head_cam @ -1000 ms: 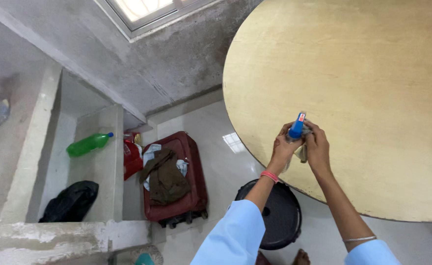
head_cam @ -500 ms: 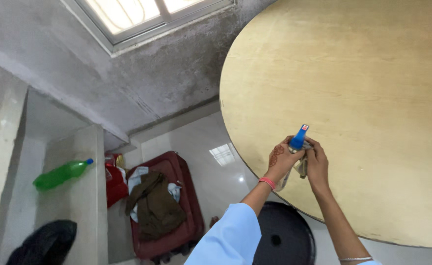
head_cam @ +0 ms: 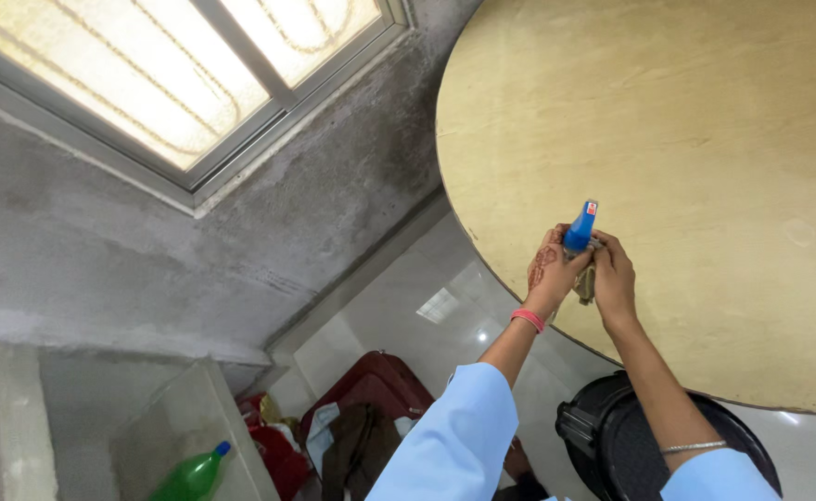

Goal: The person sprays a cleaning solution onto a large round wooden table and wipes the surface with a cloth. They repeatedly spray and wipe different sections of the table in a circular motion, moving around the perimeter to cover the entire surface.

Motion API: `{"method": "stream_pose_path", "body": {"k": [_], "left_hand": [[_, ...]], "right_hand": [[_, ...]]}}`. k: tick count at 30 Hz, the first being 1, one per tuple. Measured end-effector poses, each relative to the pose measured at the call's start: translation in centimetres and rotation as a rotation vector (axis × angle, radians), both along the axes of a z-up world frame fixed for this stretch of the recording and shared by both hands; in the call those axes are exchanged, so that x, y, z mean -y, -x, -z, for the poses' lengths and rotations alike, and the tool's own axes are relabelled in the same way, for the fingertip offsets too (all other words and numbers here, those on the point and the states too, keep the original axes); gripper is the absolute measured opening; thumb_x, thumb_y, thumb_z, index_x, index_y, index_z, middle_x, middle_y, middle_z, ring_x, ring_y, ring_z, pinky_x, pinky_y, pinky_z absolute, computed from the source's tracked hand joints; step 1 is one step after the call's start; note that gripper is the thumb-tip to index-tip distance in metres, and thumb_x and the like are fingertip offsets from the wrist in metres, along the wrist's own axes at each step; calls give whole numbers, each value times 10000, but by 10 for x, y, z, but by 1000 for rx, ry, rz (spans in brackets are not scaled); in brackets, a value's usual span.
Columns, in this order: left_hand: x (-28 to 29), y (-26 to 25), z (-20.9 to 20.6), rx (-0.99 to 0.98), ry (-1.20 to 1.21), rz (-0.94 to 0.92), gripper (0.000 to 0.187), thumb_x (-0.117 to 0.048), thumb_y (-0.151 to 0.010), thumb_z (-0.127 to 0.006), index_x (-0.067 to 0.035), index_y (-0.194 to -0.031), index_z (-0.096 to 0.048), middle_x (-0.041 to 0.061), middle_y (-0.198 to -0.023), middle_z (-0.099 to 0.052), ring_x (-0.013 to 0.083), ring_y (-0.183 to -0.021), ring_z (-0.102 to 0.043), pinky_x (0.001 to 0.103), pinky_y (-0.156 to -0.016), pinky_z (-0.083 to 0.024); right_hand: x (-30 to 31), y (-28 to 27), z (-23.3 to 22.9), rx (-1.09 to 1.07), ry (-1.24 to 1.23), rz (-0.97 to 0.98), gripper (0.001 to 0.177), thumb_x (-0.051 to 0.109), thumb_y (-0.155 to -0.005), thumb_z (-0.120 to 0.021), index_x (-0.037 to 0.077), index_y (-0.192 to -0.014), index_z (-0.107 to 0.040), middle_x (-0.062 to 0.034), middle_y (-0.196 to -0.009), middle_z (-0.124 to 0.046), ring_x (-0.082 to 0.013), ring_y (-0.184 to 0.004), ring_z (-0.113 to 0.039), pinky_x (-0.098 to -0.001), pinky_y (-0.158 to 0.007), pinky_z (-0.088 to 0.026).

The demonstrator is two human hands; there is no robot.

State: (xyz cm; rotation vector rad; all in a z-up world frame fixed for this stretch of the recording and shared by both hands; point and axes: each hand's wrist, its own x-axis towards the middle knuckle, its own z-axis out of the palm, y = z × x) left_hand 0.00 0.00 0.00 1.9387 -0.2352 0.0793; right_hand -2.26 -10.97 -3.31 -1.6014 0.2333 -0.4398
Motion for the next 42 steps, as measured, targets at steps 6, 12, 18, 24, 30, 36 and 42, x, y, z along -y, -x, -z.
{"method": "stream_pose_path", "body": {"k": [6, 12, 18, 24, 30, 36, 42], "left_hand": [[-11, -61, 11, 22, -36, 63, 461, -370, -868, -702, -72, -1212, -634, 153, -1140, -700, 304, -1056, -699, 411, -885, -545], [-29, -104, 9, 120, -36, 14, 453, -330, -840, -720, -50, -1186, -637, 175, -1107, -697, 329, -1039, -694, 422, -882, -541], [-43, -160, 9, 127, 13, 28, 423, -292, -824, -739, -42, -1156, -656, 169, -1052, -724, 290, -983, -716, 393, -846, -556], [-41, -226, 3, -12, 224, 112, 391, -281, -833, -716, -56, -1146, -649, 139, -959, -736, 234, -894, -716, 364, -780, -569], [-39, -300, -38, -12, -82, 3, 399, -350, -832, -733, -52, -1092, -675, 124, -959, -753, 226, -900, -736, 363, -794, -570], [-42, -371, -76, -57, -36, 11, 416, -373, -821, -695, -87, -1121, -660, 143, -945, -773, 256, -897, -761, 375, -801, -581], [-22, -433, -99, 101, -150, 7, 437, -368, -811, -718, -88, -1144, -676, 145, -968, -762, 276, -914, -735, 397, -787, -567]], "right_hand": [[-20, -32, -24, -42, -30, 75, 349, 193, -1030, -465, 61, -1268, -682, -95, -1047, -709, -148, -909, -624, -298, -798, -493], [-46, -71, -29, 43, -8, 112, 344, 192, -1015, -467, 46, -1241, -681, -83, -1081, -724, -142, -959, -656, -298, -847, -500], [-59, -111, -47, -18, -36, 61, 354, 206, -1023, -458, 61, -1266, -671, -105, -1038, -713, -169, -913, -635, -315, -818, -506], [-51, -182, -51, 23, -30, 22, 356, 216, -1021, -456, 57, -1264, -661, -86, -1058, -721, -156, -935, -658, -301, -836, -517], [-43, -266, -70, -4, -54, -24, 362, 214, -1020, -455, 57, -1273, -661, -80, -1083, -719, -157, -967, -647, -300, -848, -508], [-41, -348, -96, 15, -75, -80, 377, 205, -1012, -446, 51, -1286, -655, -85, -1090, -715, -157, -970, -652, -304, -851, -514], [-21, -409, -111, 84, -47, -51, 375, 201, -1010, -458, 32, -1281, -654, -86, -1115, -721, -159, -1004, -660, -302, -889, -516]]}}
